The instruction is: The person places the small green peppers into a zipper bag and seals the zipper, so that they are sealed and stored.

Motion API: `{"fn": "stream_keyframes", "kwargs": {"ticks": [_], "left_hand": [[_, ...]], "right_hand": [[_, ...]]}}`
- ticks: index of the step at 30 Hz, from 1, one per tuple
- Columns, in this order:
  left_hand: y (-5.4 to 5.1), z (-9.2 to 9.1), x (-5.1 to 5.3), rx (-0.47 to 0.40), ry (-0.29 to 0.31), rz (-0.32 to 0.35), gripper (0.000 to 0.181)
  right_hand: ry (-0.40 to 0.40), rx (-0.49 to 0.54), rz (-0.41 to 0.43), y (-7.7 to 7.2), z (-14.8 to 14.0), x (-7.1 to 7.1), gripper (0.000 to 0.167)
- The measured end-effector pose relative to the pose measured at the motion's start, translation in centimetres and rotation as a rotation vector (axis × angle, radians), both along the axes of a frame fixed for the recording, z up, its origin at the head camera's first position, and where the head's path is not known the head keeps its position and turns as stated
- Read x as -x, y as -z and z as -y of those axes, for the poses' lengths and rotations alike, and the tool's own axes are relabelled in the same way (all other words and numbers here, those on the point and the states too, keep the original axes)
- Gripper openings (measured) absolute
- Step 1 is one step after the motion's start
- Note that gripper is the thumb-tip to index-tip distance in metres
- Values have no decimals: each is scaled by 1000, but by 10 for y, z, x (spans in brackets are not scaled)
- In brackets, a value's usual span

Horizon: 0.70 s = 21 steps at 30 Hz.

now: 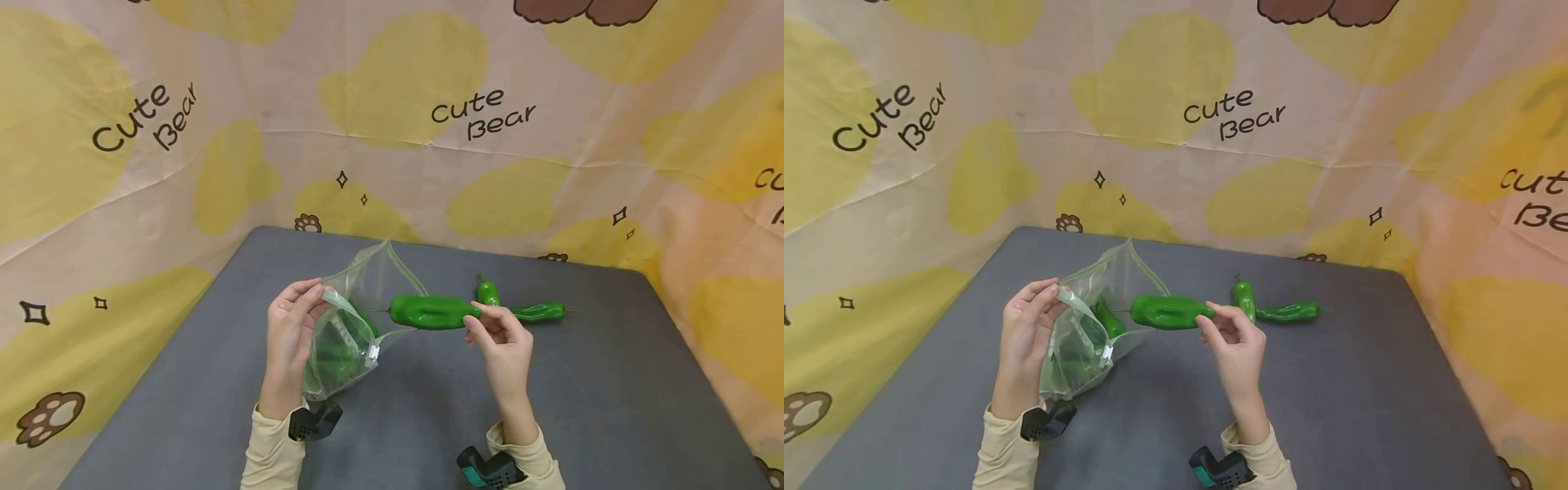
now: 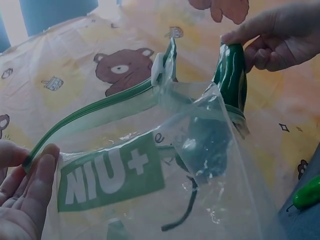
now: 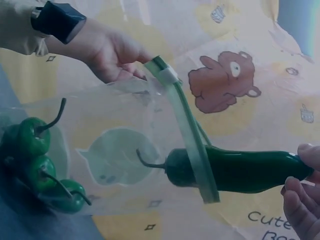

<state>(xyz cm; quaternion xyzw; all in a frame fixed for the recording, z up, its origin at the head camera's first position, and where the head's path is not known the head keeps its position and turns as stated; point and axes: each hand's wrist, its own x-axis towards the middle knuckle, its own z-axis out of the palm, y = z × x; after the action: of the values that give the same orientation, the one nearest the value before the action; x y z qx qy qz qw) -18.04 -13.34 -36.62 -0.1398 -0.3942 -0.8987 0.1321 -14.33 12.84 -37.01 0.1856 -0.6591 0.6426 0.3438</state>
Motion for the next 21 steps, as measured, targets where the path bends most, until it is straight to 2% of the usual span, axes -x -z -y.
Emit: {"fn": "stream_keyframes", "kwargs": {"ticks": [4, 12, 16, 21], "left_hand": [[-1, 0, -2, -10, -1, -3, 21], [-1, 1, -3, -23, -20, 12, 21], [-1, 2, -4, -25, -24, 10, 21], [-2, -3, -4, -35, 5, -13, 21]], "right_hand": [[23, -59, 57, -5, 10, -4, 19], [-27, -81, 107, 0, 26, -2, 17], [-44, -93, 117, 2, 33, -1, 18], [-40, -117, 108, 3, 36, 2, 20]]}}
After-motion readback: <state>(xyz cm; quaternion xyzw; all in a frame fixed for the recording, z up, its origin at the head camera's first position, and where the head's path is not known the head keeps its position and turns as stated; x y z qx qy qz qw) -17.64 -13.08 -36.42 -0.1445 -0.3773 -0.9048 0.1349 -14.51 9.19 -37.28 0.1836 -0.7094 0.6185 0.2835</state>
